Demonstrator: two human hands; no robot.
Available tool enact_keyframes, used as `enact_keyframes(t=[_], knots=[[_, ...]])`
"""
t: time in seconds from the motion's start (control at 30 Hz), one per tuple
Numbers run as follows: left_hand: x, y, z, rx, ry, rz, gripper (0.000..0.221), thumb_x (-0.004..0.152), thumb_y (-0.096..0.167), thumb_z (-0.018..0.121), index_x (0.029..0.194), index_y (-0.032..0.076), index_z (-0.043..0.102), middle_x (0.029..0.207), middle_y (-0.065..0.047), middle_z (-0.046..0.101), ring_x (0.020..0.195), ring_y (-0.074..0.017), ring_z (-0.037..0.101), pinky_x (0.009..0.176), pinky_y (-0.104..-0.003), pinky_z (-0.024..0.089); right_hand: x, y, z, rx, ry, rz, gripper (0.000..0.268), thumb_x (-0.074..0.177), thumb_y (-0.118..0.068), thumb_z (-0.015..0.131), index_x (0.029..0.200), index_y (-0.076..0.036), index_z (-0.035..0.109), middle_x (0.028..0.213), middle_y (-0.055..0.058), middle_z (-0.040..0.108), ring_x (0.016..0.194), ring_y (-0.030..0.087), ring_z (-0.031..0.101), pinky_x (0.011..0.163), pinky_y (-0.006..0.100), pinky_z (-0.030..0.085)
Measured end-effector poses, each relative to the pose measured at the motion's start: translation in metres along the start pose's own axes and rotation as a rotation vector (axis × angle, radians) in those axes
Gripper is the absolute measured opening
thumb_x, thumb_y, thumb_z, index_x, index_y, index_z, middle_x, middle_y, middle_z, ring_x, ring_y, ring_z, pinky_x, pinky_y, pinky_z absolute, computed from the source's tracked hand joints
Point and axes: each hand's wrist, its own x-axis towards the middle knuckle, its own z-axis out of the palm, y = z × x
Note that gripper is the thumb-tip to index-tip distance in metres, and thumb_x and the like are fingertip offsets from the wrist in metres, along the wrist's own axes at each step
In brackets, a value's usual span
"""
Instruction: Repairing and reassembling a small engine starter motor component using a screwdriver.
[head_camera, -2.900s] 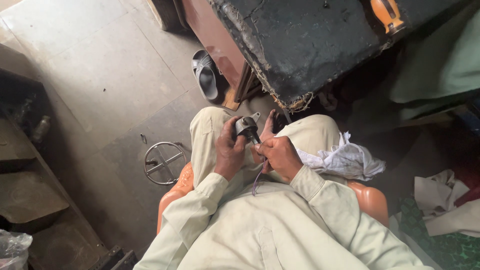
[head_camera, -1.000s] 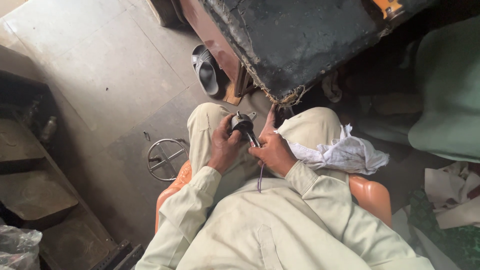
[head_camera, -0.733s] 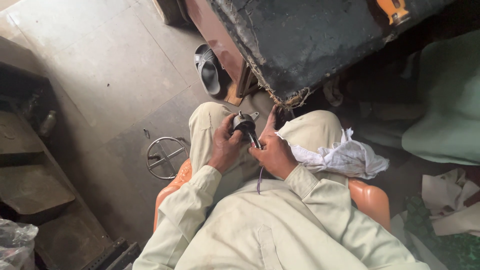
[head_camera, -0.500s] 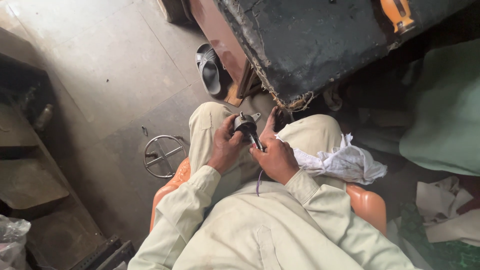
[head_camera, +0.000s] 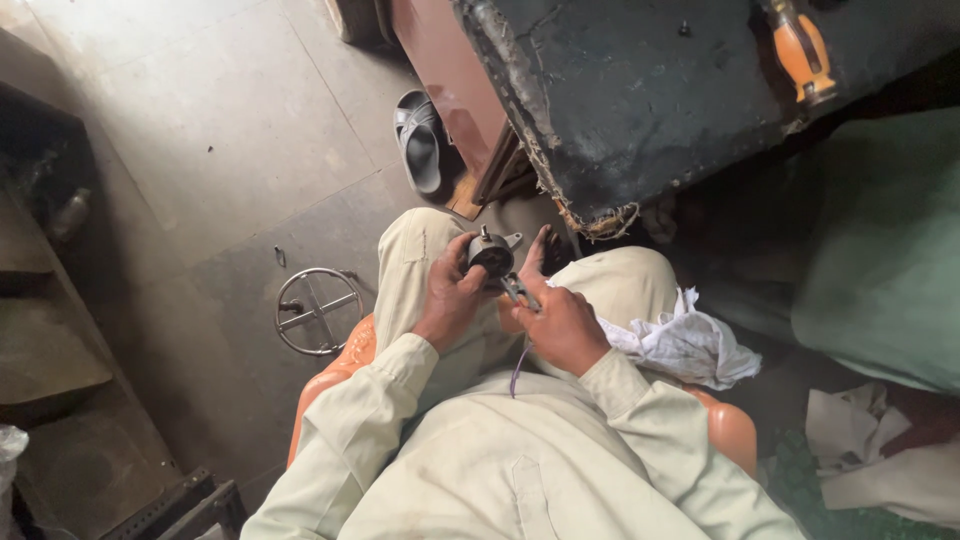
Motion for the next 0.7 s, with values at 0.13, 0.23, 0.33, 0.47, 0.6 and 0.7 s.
enact_keyframes(t=[0.13, 0.23, 0.33, 0.47, 0.6, 0.7], knots=[[0.003, 0.01, 0.001, -0.116, 0.012, -0.128, 0.052, 0.09, -0.005, 0.05, 0.142, -0.001, 0.046, 0.118, -0.018, 0.066, 0.087, -0.0256, 0.074, 0.072, -0.037, 0.067, -0.008, -0.008, -0.016, -0.067, 0.021, 0.013, 0.036, 0.084, -0.034, 0.075, 0.089, 0.002, 0.071, 0.082, 0.024, 0.073, 0.084, 0.043, 0.071, 0.075, 0.05, 0.055], [-0.002, 0.022, 0.003, -0.157, -0.005, -0.174, 0.049, 0.091, -0.003, 0.051, 0.139, -0.001, 0.047, 0.117, -0.016, 0.067, 0.087, -0.0259, 0.075, 0.072, -0.037, 0.067, -0.015, -0.006, -0.02, -0.105, 0.069, -0.027, 0.039, 0.086, -0.035, 0.076, 0.088, 0.003, 0.07, 0.079, 0.021, 0.073, 0.08, 0.04, 0.072, 0.071, 0.048, 0.055], [-0.003, 0.027, 0.0, -0.179, -0.007, -0.229, 0.043, 0.092, -0.003, 0.052, 0.135, -0.002, 0.051, 0.115, -0.016, 0.068, 0.086, -0.0262, 0.075, 0.073, -0.039, 0.067, -0.028, -0.017, -0.038, 0.034, 0.048, -0.028, 0.035, 0.081, -0.029, 0.076, 0.104, -0.002, 0.072, 0.077, 0.016, 0.076, 0.07, 0.031, 0.075, 0.066, 0.042, 0.056], [-0.009, 0.046, -0.003, -0.233, -0.07, -0.226, 0.038, 0.094, -0.001, 0.051, 0.132, -0.003, 0.055, 0.112, -0.015, 0.068, 0.085, -0.0257, 0.075, 0.075, -0.04, 0.068, -0.038, 0.005, -0.051, 0.376, -0.056, -0.087, 0.032, 0.087, -0.016, 0.075, 0.114, 0.001, 0.071, 0.089, 0.021, 0.075, 0.072, 0.035, 0.071, 0.062, 0.041, 0.053], [-0.01, 0.059, -0.002, -0.293, -0.122, -0.239, 0.036, 0.096, 0.002, 0.052, 0.131, 0.0, 0.055, 0.11, -0.015, 0.069, 0.082, -0.0261, 0.075, 0.075, -0.038, 0.066, -0.049, -0.013, -0.068, 0.195, 0.106, -0.231, 0.043, 0.086, -0.01, 0.071, 0.127, 0.0, 0.061, 0.102, 0.018, 0.074, 0.076, 0.028, 0.075, 0.066, 0.037, 0.058], [-0.014, 0.065, -0.002, -0.267, -0.138, -0.223, 0.035, 0.096, 0.002, 0.053, 0.131, -0.001, 0.056, 0.11, -0.015, 0.07, 0.082, -0.0265, 0.076, 0.075, -0.038, 0.067, -0.049, -0.025, -0.068, -0.052, 0.23, -0.425, 0.044, 0.086, -0.011, 0.072, 0.126, 0.002, 0.058, 0.107, 0.019, 0.072, 0.077, 0.028, 0.075, 0.068, 0.039, 0.057]])
